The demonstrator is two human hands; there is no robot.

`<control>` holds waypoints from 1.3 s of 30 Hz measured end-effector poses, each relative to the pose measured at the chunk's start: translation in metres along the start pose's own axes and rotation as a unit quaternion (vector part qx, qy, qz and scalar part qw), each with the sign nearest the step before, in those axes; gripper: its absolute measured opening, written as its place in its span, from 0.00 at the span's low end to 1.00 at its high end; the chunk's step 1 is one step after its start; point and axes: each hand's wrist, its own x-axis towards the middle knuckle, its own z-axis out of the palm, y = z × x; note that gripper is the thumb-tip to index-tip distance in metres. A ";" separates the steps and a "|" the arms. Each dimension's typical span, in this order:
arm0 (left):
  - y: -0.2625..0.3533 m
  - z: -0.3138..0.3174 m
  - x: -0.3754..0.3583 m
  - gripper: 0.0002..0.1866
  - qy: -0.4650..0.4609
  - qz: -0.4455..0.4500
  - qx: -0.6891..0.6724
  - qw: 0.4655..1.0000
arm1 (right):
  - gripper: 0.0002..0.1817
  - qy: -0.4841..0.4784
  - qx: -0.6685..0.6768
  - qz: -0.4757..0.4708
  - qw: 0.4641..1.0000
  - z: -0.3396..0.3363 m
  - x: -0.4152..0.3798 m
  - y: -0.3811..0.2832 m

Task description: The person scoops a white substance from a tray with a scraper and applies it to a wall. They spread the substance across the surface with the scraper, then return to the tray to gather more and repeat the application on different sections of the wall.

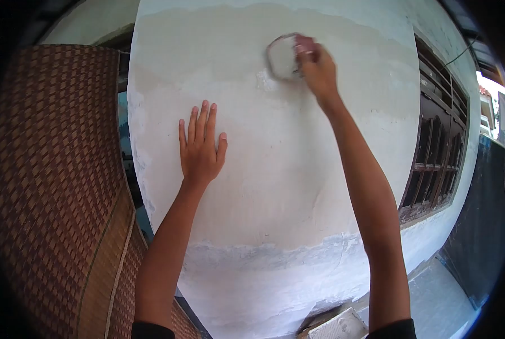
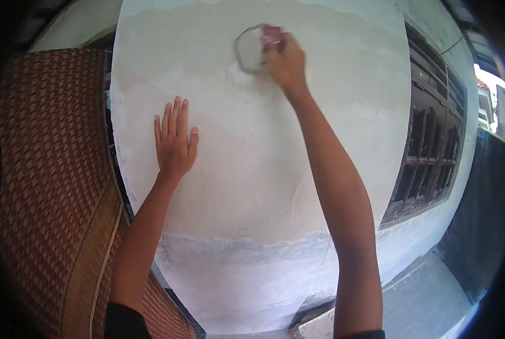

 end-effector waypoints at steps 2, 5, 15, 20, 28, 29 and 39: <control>0.000 0.000 0.002 0.31 0.001 0.007 -0.002 1.000 | 0.19 0.006 -0.103 -0.014 0.995 0.000 -0.002 0.009; 0.001 -0.001 0.000 0.31 0.002 0.000 -0.003 1.000 | 0.18 0.122 -0.098 0.143 0.977 -0.024 0.013 0.021; 0.000 0.000 0.001 0.31 0.001 0.000 0.004 1.000 | 0.18 0.155 -0.125 0.120 0.973 -0.030 0.004 0.022; 0.001 -0.001 0.001 0.31 -0.003 -0.002 0.005 1.000 | 0.17 0.006 -0.036 0.028 0.999 -0.022 -0.029 0.027; 0.001 0.001 0.000 0.31 0.017 0.000 0.028 0.999 | 0.15 0.181 0.042 0.104 0.977 -0.060 -0.038 0.061; 0.002 0.001 0.001 0.31 0.016 0.000 0.026 1.000 | 0.15 0.140 0.060 0.072 0.986 -0.049 -0.045 0.057; 0.004 -0.001 -0.001 0.31 0.002 -0.004 0.029 1.000 | 0.15 0.194 0.036 0.081 0.977 -0.058 -0.052 0.069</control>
